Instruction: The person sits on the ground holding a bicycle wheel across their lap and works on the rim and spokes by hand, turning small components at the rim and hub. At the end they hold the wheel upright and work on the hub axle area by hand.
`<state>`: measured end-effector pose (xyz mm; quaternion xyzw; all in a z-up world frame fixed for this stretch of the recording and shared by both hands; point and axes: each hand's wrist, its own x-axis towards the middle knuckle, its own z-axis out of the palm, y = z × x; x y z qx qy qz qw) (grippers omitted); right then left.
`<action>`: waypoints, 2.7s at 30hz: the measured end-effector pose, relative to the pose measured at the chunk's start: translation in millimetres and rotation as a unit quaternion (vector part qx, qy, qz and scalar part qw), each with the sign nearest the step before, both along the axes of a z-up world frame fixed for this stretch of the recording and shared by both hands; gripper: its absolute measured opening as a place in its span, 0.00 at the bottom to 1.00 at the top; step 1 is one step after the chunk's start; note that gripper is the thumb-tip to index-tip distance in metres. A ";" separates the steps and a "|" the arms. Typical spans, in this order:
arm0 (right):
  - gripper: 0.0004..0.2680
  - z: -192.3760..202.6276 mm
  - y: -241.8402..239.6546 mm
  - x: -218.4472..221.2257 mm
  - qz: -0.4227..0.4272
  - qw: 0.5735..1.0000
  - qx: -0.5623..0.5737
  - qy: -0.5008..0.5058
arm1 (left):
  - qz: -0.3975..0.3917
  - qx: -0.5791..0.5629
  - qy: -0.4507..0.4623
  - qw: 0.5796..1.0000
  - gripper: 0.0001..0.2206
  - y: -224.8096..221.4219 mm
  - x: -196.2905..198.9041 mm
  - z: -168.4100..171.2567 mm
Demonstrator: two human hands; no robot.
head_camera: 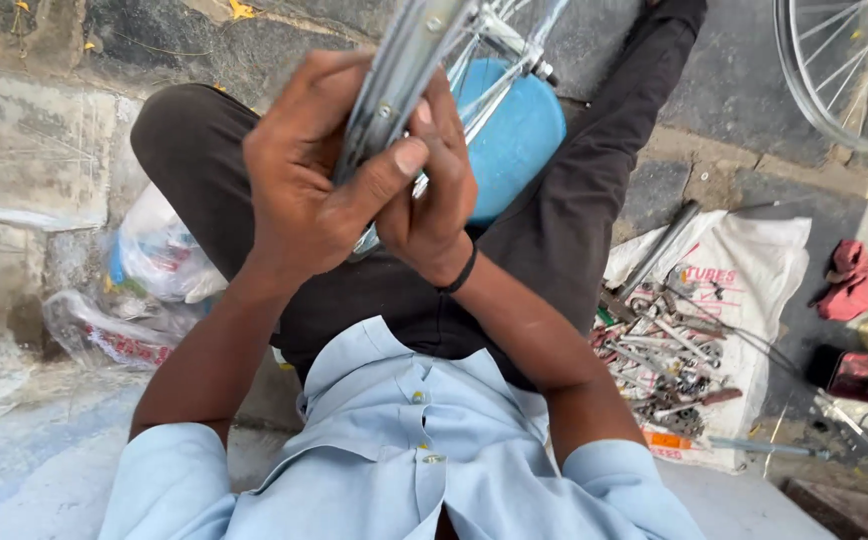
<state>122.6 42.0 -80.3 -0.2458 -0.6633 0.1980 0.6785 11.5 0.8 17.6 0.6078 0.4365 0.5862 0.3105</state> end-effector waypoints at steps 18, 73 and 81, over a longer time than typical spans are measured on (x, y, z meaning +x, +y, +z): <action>0.11 30.6 -11.5 -0.3 -0.076 0.995 -0.023 -0.055 | 0.094 0.058 0.110 0.988 0.19 -5.3 -1.2 1.4; 0.10 63.6 18.2 66.1 0.188 0.964 -0.158 -0.099 | 0.087 0.048 0.132 0.986 0.17 -19.6 4.1 -13.8; 0.17 75.6 60.0 77.4 0.362 0.893 -0.124 -0.238 | 0.013 -0.092 -0.105 0.990 0.17 -15.4 8.7 -21.6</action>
